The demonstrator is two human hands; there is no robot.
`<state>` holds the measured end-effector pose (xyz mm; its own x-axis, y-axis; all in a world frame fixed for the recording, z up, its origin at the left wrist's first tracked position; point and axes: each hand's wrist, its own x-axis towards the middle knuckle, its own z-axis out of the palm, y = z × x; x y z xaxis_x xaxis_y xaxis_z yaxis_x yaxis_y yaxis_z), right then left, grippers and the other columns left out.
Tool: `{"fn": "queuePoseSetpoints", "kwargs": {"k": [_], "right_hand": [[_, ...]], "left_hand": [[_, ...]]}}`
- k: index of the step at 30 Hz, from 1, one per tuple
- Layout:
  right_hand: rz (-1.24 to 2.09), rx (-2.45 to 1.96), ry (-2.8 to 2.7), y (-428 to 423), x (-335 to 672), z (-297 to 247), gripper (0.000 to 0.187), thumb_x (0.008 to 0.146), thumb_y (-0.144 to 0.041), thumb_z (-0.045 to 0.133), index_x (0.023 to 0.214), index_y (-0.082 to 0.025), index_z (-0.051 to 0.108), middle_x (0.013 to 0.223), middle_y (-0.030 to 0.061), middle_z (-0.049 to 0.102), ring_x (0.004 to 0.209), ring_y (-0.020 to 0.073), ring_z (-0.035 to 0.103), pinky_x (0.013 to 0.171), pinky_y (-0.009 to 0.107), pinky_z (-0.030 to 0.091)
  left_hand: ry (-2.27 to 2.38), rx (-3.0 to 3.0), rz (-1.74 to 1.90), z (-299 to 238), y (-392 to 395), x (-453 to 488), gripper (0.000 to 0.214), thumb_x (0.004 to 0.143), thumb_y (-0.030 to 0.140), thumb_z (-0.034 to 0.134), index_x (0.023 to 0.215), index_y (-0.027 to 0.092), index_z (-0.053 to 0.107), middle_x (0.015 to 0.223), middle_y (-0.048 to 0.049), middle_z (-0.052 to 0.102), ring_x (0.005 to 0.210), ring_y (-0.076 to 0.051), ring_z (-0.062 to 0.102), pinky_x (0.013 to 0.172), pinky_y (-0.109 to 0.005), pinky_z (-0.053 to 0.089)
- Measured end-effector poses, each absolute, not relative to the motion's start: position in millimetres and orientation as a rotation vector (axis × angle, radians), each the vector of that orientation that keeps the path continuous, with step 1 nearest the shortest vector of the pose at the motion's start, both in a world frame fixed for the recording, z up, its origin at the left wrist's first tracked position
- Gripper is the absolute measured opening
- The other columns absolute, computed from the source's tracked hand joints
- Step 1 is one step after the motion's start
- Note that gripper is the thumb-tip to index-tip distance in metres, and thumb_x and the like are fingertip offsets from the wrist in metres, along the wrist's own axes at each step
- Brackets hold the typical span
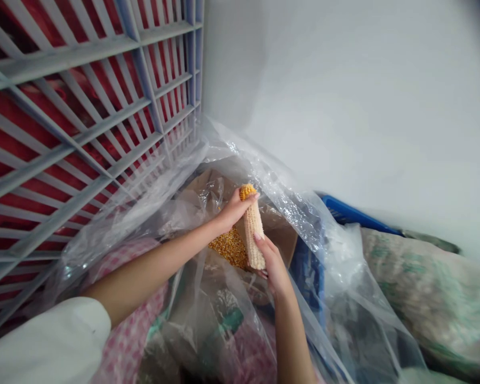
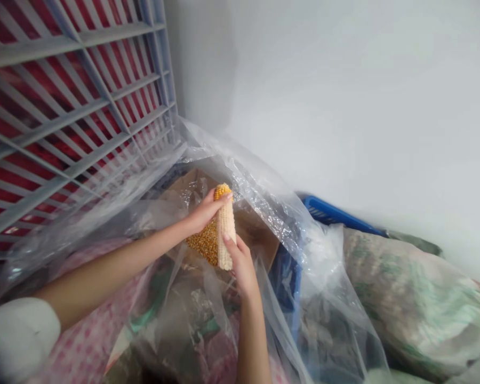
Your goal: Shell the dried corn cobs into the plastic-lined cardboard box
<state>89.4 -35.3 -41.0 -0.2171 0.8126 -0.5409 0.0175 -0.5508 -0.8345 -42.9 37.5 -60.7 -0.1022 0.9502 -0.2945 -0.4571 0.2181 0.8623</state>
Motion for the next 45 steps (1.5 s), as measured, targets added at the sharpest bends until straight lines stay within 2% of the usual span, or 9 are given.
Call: {"fn": "queuePoseSetpoints", "kwargs": {"k": [4, 9, 16, 22, 29, 34, 37, 40, 45], "right_hand": [[1.805, -1.484, -0.998, -35, 89, -37, 0.046, 0.071, -0.056, 0.064, 0.095, -0.017, 0.062, 0.049, -0.0066, 0.045, 0.037, 0.0050, 0.031, 0.035, 0.020, 0.020], [1.825, -1.505, -0.991, -35, 91, -43, 0.048, 0.070, -0.058, 0.063, 0.095, -0.017, 0.062, 0.050, -0.0056, 0.048, 0.038, 0.0060, 0.036, 0.034, 0.019, 0.018], [1.833, -1.493, -0.996, -34, 91, -42, 0.049, 0.071, -0.057, 0.063, 0.098, -0.016, 0.063, 0.049, -0.0057, 0.047, 0.038, 0.0062, 0.036, 0.034, 0.019, 0.019], [1.796, -1.508, -0.999, -35, 88, -35, 0.048, 0.069, -0.054, 0.066, 0.099, -0.016, 0.064, 0.053, -0.0059, 0.048, 0.040, 0.0055, 0.033, 0.037, 0.020, 0.022], [1.817, -1.523, -0.991, -34, 92, -41, 0.048, 0.069, -0.057, 0.064, 0.093, -0.016, 0.063, 0.052, -0.0051, 0.047, 0.040, 0.0069, 0.039, 0.035, 0.020, 0.017], [1.811, -1.498, -0.978, -34, 93, -38, 0.049, 0.071, -0.057, 0.063, 0.098, -0.016, 0.062, 0.052, -0.0053, 0.048, 0.041, 0.0072, 0.037, 0.037, 0.020, 0.023], [1.782, -1.494, -1.001, -34, 90, -34, 0.047, 0.070, -0.054, 0.065, 0.099, -0.016, 0.063, 0.050, -0.0064, 0.044, 0.042, 0.0076, 0.036, 0.040, 0.021, 0.027], [1.791, -1.503, -1.016, -34, 88, -34, 0.046, 0.069, -0.053, 0.066, 0.096, -0.016, 0.063, 0.049, -0.0065, 0.043, 0.042, 0.0074, 0.035, 0.041, 0.021, 0.027], [1.811, -1.500, -1.001, -34, 91, -36, 0.046, 0.071, -0.054, 0.064, 0.096, -0.015, 0.062, 0.050, -0.0065, 0.044, 0.041, 0.0068, 0.036, 0.039, 0.020, 0.024]], "left_hand": [[0.897, 0.339, 1.239, -58, 42, -44, 0.035, 0.078, 0.053, 0.056, 0.090, 0.020, 0.056, 0.082, -0.0034, 0.060, 0.076, -0.017, 0.057, 0.069, -0.028, 0.043], [0.906, 0.333, 1.334, -60, 43, -41, 0.019, 0.082, 0.037, 0.057, 0.090, 0.021, 0.052, 0.079, -0.0009, 0.057, 0.073, -0.015, 0.057, 0.069, -0.027, 0.044], [0.984, 0.415, 1.363, -60, 38, -40, 0.028, 0.072, 0.027, 0.068, 0.093, 0.021, 0.051, 0.080, 0.0002, 0.057, 0.073, -0.012, 0.054, 0.071, -0.025, 0.041], [0.842, 0.218, 1.237, -53, 44, -44, 0.026, 0.080, 0.046, 0.056, 0.082, 0.020, 0.054, 0.072, -0.0017, 0.057, 0.071, -0.015, 0.056, 0.071, -0.029, 0.044], [0.873, 0.328, 1.376, -58, 41, -39, 0.014, 0.080, 0.028, 0.058, 0.087, 0.019, 0.050, 0.076, 0.0000, 0.055, 0.068, -0.012, 0.053, 0.071, -0.028, 0.043], [0.852, 0.423, 1.346, -51, 37, -41, 0.033, 0.066, 0.015, 0.069, 0.093, 0.020, 0.050, 0.081, 0.0004, 0.057, 0.075, -0.013, 0.055, 0.074, -0.026, 0.040], [0.813, 0.376, 1.268, -49, 40, -44, 0.028, 0.070, 0.033, 0.069, 0.088, 0.019, 0.053, 0.077, -0.0011, 0.057, 0.072, -0.015, 0.055, 0.071, -0.028, 0.042], [0.862, 0.249, 1.200, -51, 43, -45, 0.032, 0.082, 0.049, 0.051, 0.079, 0.017, 0.054, 0.068, -0.0029, 0.055, 0.067, -0.016, 0.054, 0.066, -0.029, 0.043], [0.936, 0.314, 1.327, -51, 41, -42, 0.007, 0.083, 0.022, 0.055, 0.087, 0.019, 0.052, 0.073, 0.0007, 0.056, 0.068, -0.011, 0.054, 0.065, -0.023, 0.042]]}}
